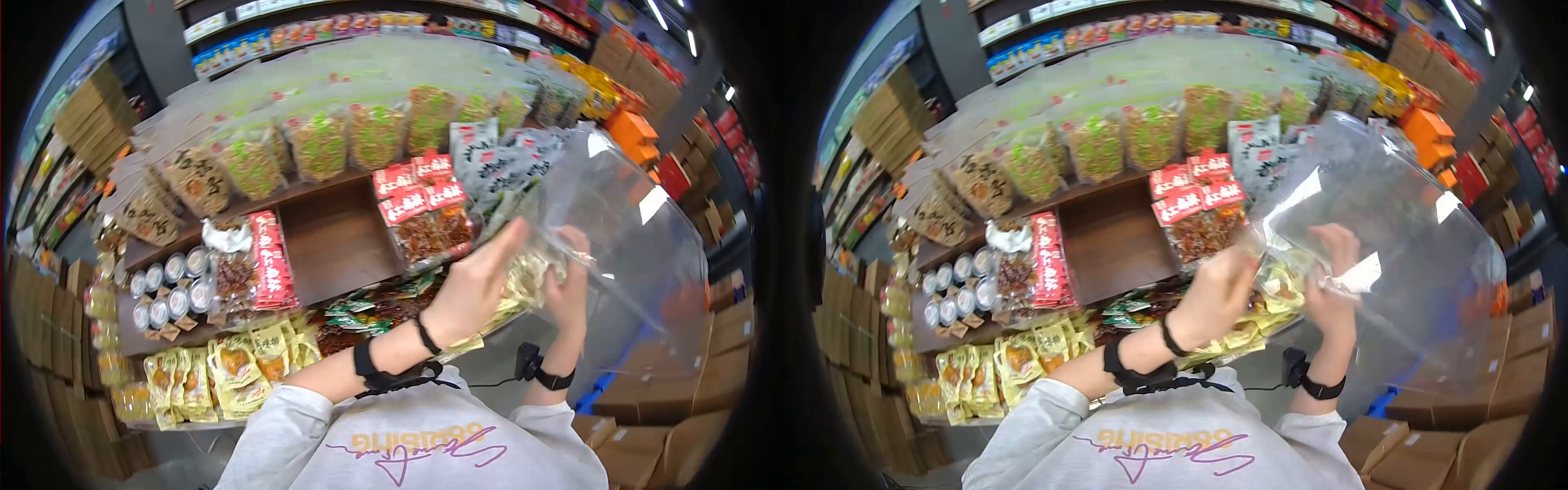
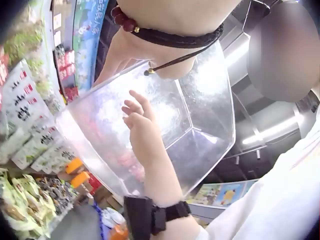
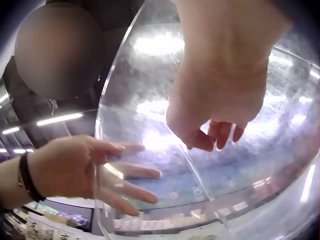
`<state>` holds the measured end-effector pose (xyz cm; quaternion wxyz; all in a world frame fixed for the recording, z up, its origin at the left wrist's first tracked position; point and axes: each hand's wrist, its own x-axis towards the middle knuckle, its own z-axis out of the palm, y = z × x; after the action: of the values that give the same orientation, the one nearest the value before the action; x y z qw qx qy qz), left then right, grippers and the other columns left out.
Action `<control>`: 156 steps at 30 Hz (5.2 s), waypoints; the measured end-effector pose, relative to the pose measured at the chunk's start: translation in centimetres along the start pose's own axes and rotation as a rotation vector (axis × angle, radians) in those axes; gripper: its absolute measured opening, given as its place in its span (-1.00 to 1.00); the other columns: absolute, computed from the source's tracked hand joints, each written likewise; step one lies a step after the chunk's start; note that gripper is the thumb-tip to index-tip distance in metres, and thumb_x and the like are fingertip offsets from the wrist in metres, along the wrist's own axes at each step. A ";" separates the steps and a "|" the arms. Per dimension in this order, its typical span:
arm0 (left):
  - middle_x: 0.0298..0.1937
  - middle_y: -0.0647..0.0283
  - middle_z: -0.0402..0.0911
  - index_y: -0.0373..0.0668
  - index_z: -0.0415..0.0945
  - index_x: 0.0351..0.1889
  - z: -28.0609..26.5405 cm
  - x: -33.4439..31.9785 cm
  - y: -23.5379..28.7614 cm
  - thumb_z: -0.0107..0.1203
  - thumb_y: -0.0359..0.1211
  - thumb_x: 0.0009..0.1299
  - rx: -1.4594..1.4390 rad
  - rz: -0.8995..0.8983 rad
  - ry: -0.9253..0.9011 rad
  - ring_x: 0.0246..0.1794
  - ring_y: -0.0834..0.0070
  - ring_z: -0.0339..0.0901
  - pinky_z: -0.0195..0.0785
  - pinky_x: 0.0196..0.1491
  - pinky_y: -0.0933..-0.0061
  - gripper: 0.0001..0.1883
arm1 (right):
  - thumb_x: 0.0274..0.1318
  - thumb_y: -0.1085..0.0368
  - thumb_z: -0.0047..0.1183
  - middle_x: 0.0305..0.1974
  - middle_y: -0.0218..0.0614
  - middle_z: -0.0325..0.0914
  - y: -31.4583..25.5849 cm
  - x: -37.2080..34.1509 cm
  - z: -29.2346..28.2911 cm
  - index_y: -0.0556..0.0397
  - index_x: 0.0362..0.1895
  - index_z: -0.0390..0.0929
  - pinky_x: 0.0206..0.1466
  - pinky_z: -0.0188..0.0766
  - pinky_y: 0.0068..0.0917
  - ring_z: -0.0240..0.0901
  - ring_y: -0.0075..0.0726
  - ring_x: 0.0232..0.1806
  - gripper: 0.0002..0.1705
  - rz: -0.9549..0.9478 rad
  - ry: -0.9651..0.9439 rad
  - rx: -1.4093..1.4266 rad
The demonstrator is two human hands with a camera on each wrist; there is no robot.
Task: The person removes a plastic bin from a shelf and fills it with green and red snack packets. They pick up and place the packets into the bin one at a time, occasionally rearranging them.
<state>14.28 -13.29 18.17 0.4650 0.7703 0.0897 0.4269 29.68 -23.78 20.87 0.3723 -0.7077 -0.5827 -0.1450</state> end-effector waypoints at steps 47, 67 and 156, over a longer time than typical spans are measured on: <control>0.35 -0.24 0.04 -0.34 -0.18 0.40 -13.8 -17.9 -6.7 0.00 -0.35 0.34 0.359 -0.561 0.488 0.37 0.07 0.07 0.08 0.28 0.25 -0.25 | 0.32 0.22 -0.25 -0.50 -0.07 0.52 -1.4 -5.3 19.4 0.34 -0.12 0.45 -0.69 0.40 -0.52 0.53 -0.30 -0.69 -0.62 0.604 -0.547 0.696; 0.10 -0.18 0.38 -0.32 0.39 0.06 -9.0 -19.9 -16.5 0.05 -0.29 0.29 0.524 -0.721 -0.079 0.18 -0.03 0.27 0.14 0.24 0.22 -0.58 | 0.29 0.30 -0.25 -0.59 -0.07 0.51 -1.0 -4.7 30.0 0.23 0.00 0.43 -0.60 0.46 -0.41 0.55 -0.25 -0.65 -0.67 0.584 -0.465 0.702; 0.39 0.08 0.06 -0.03 0.29 0.23 -10.2 -18.1 -8.1 0.46 -0.11 -0.17 0.565 -0.359 0.017 0.34 -0.05 0.05 0.01 0.30 0.03 -0.08 | 0.29 0.39 -0.29 -0.32 -0.15 0.59 -4.1 -3.3 22.0 0.22 0.12 0.28 -0.52 0.53 -0.57 0.44 -0.58 -0.54 -0.64 0.756 -0.891 1.208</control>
<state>-2.41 -12.00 3.42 0.3002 0.8370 0.3427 0.3031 19.90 -10.63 5.28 0.4456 -0.5254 -0.3763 0.6194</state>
